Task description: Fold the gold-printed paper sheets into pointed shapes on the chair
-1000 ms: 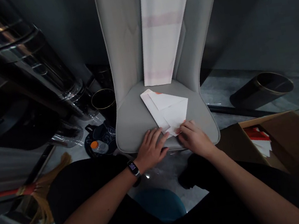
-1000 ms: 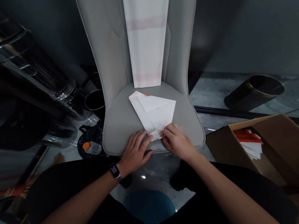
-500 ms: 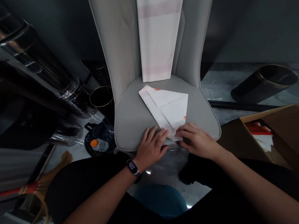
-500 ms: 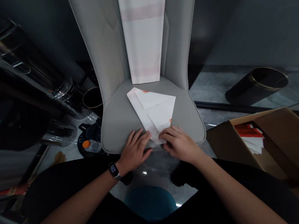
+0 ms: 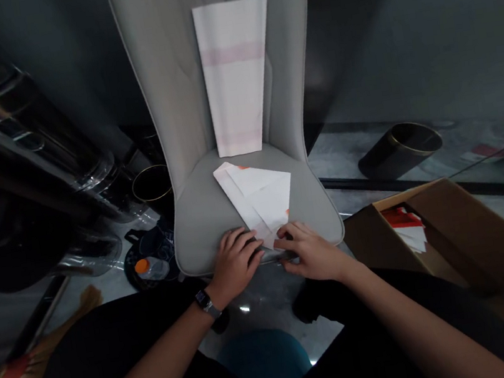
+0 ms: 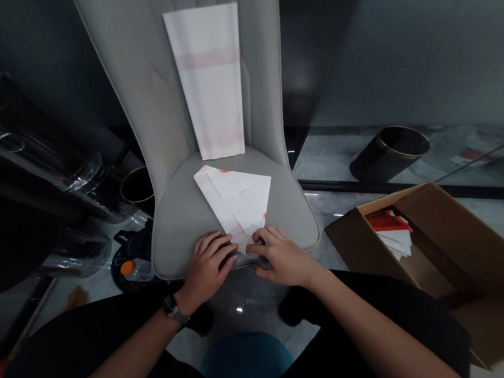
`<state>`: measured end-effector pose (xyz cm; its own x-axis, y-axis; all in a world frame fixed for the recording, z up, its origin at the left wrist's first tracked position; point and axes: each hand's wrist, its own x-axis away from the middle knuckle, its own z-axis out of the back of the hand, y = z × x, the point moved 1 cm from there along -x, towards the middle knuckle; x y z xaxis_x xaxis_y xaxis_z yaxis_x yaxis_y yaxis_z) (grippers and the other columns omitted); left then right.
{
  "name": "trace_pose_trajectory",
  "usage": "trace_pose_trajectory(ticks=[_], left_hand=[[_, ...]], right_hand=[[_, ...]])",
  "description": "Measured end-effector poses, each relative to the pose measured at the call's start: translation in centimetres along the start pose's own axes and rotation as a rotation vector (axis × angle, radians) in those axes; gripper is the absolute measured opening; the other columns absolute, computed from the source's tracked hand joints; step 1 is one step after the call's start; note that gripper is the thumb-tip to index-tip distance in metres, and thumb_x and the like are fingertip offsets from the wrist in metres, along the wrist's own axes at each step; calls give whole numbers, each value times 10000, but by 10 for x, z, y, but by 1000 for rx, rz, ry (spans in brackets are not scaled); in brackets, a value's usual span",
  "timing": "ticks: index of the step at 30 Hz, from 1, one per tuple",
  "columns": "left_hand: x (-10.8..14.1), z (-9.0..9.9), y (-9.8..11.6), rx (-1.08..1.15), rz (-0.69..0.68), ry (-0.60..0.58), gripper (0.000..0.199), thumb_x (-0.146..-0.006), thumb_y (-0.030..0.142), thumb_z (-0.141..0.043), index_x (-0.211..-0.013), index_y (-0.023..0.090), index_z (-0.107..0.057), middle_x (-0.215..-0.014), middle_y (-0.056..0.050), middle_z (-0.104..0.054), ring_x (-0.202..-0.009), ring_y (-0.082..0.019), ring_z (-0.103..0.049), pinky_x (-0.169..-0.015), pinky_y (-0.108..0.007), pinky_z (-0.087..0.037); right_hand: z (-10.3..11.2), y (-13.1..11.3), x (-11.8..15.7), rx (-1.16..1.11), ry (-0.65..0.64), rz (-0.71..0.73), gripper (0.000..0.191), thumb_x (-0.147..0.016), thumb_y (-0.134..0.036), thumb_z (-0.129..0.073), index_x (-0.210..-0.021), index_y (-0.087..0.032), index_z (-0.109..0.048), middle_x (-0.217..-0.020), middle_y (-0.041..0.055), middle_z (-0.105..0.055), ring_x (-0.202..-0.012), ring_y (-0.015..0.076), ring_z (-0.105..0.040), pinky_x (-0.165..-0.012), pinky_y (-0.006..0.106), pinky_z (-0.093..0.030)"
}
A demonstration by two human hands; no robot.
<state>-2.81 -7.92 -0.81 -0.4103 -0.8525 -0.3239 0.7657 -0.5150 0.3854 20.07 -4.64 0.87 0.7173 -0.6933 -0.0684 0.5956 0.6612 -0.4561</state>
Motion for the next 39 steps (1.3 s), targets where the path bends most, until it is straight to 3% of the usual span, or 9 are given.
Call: trace_pose_trajectory(ticks=[3,9,16,22,27,29,33,39], left_hand=[[-7,1,-2,14,26,9,206,-1028,325,-577,-1140,246,-732,-1252,-47,-697,-1227,-262,-546,-1038,-489,-444],[-14,3,-3,0,59,-7,189,-1014,365,-606,-1044,263,-763,-1189,-41,-706,-1145,-255,-554,-969,-468,-448],[-22,5,0,-38,65,-22,197,-1014,379,-605,-994,235,-738,-1131,-38,-712,-1082,-253,-569,-926,-456,-446],[-17,-4,6,-148,-18,50,241,-1048,342,-537,-1159,188,-687,-1160,-83,-711,-1063,-251,-628,-904,-431,-497],[-5,-15,13,-199,-196,33,344,-1070,222,-438,-1376,180,-590,-1409,-94,-638,-1360,-258,-538,-1098,-456,-460],[-2,-18,14,-238,-186,-7,431,-1067,250,-431,-1481,147,-491,-1518,-122,-545,-1448,-274,-452,-1162,-479,-409],[2,-20,15,-304,-136,-105,571,-1061,375,-435,-1554,92,-382,-1603,-144,-432,-1511,-308,-350,-1219,-482,-326],[4,-22,17,-346,-123,-161,700,-1048,515,-417,-1588,81,-316,-1647,-144,-354,-1543,-325,-267,-1244,-483,-252]], right_hand=[[6,2,0,-57,3,13,349,-823,-229,-728,-1171,-219,-705,-1138,119,-626,-1082,309,-581,-937,487,-505],[13,21,3,-354,131,-36,212,-991,-289,-565,-1116,-233,-727,-1070,85,-717,-1010,230,-669,-920,413,-546],[-1,29,-13,-339,253,-108,223,-992,-316,-556,-1003,-213,-753,-914,65,-737,-854,218,-667,-815,367,-527],[-9,34,-28,-354,220,-308,181,-905,-338,-618,-863,-214,-742,-713,8,-691,-645,172,-618,-624,281,-462],[-11,35,-35,-296,186,-406,90,-870,-288,-660,-893,-232,-726,-668,-23,-656,-585,155,-594,-565,260,-425],[-13,34,-35,-231,238,-361,124,-893,-290,-669,-983,-233,-732,-727,-8,-664,-648,168,-619,-618,273,-468],[-17,30,-31,13,342,-124,209,-967,-252,-614,-1122,-231,-754,-991,92,-677,-939,245,-629,-840,376,-523],[-22,29,-25,107,304,-22,322,-1009,-194,-526,-1250,-272,-725,-1128,108,-674,-1030,265,-588,-870,416,-518]])
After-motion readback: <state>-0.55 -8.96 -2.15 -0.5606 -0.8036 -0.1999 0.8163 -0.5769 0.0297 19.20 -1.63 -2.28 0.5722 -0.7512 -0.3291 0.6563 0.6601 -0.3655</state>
